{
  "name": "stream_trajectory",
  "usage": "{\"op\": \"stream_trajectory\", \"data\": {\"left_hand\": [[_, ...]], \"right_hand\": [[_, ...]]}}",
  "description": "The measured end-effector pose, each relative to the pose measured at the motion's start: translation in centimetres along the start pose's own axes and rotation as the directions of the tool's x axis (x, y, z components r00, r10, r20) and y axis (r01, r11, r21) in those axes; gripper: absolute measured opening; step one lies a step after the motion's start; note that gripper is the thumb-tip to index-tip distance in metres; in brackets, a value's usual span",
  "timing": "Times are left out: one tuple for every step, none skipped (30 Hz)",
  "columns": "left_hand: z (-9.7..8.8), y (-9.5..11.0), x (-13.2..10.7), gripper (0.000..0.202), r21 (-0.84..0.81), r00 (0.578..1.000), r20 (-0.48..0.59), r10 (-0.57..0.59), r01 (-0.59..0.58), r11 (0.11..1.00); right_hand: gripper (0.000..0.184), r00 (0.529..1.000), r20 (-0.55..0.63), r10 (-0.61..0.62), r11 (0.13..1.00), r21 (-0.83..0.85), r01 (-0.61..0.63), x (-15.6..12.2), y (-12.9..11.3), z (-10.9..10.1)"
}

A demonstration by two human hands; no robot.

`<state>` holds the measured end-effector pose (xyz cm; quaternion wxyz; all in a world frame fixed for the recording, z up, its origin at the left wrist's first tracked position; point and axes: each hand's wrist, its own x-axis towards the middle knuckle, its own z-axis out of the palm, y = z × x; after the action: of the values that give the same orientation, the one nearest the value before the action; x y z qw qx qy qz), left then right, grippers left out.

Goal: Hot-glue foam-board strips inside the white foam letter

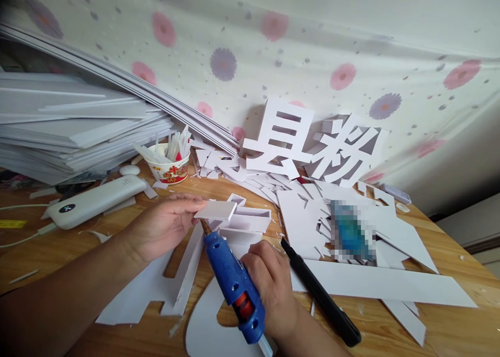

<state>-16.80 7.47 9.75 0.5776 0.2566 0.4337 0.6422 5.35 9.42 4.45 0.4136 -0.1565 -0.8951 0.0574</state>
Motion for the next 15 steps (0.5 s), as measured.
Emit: {"op": "stream_trajectory", "data": {"left_hand": [[0.0,0.0,0.0,0.011,-0.004,1.000,-0.007,-0.006,0.006,1.000],[0.0,0.0,0.0,0.010,-0.009,1.000,-0.014,-0.013,0.013,1.000],[0.0,0.0,0.0,0.010,-0.016,1.000,-0.021,-0.023,0.022,1.000],[0.0,0.0,-0.1,0.010,-0.023,0.999,-0.026,-0.032,0.031,0.999],[-0.1,0.0,-0.1,0.009,-0.029,0.999,-0.028,-0.039,0.038,0.999],[-0.1,0.0,-0.1,0.009,-0.036,0.999,-0.030,-0.041,0.040,0.999],[-0.2,0.0,-0.1,0.009,-0.041,0.999,-0.032,-0.038,0.037,0.998],[-0.2,0.0,-0.1,0.009,-0.043,0.999,-0.031,-0.036,0.035,0.998],[-0.3,0.0,-0.1,0.008,-0.044,0.999,-0.028,-0.036,0.034,0.998],[-0.3,0.1,-0.1,0.008,-0.042,0.999,-0.022,-0.035,0.034,0.999],[-0.4,0.1,0.0,0.008,-0.039,0.999,-0.019,-0.036,0.035,0.999],[-0.4,0.1,0.0,0.008,-0.036,0.999,-0.021,-0.038,0.037,0.999],[-0.3,0.2,0.1,0.008,-0.035,0.999,-0.029,-0.041,0.040,0.999],[-0.3,0.2,0.1,0.008,-0.036,0.998,-0.046,-0.044,0.042,0.998],[-0.3,0.3,0.1,0.008,-0.038,0.997,-0.063,-0.049,0.046,0.998]], "right_hand": [[0.010,1.000,-0.007,-0.007,1.000,0.001,0.007,-0.1,0.0,0.0],[0.011,1.000,-0.012,-0.007,1.000,-0.003,0.007,-0.2,0.1,0.0],[0.011,1.000,-0.019,-0.005,1.000,-0.013,0.005,-0.3,0.2,0.0],[0.012,1.000,-0.022,0.004,1.000,-0.024,-0.004,-0.5,0.3,0.0],[0.013,1.000,-0.025,0.014,0.999,-0.030,-0.014,-0.7,0.3,0.0],[0.014,0.999,-0.029,0.021,0.999,-0.030,-0.022,-0.9,0.4,0.1],[0.016,0.999,-0.034,0.026,0.999,-0.022,-0.027,-1.0,0.4,0.0],[0.017,0.999,-0.039,0.033,0.999,-0.007,-0.033,-1.1,0.4,0.0],[0.019,0.998,-0.044,0.040,0.999,0.011,-0.040,-1.2,0.4,0.0],[0.021,0.998,-0.044,0.051,0.998,0.024,-0.050,-1.2,0.4,-0.1],[0.022,0.997,-0.044,0.060,0.998,0.032,-0.059,-1.3,0.3,-0.2],[0.023,0.997,-0.040,0.071,0.997,0.037,-0.070,-1.3,0.3,-0.3],[0.024,0.996,-0.037,0.079,0.996,0.043,-0.077,-1.2,0.3,-0.3],[0.024,0.996,-0.039,0.079,0.996,0.047,-0.077,-1.2,0.4,-0.4],[0.024,0.996,-0.049,0.071,0.996,0.053,-0.068,-1.2,0.4,-0.4]]}}
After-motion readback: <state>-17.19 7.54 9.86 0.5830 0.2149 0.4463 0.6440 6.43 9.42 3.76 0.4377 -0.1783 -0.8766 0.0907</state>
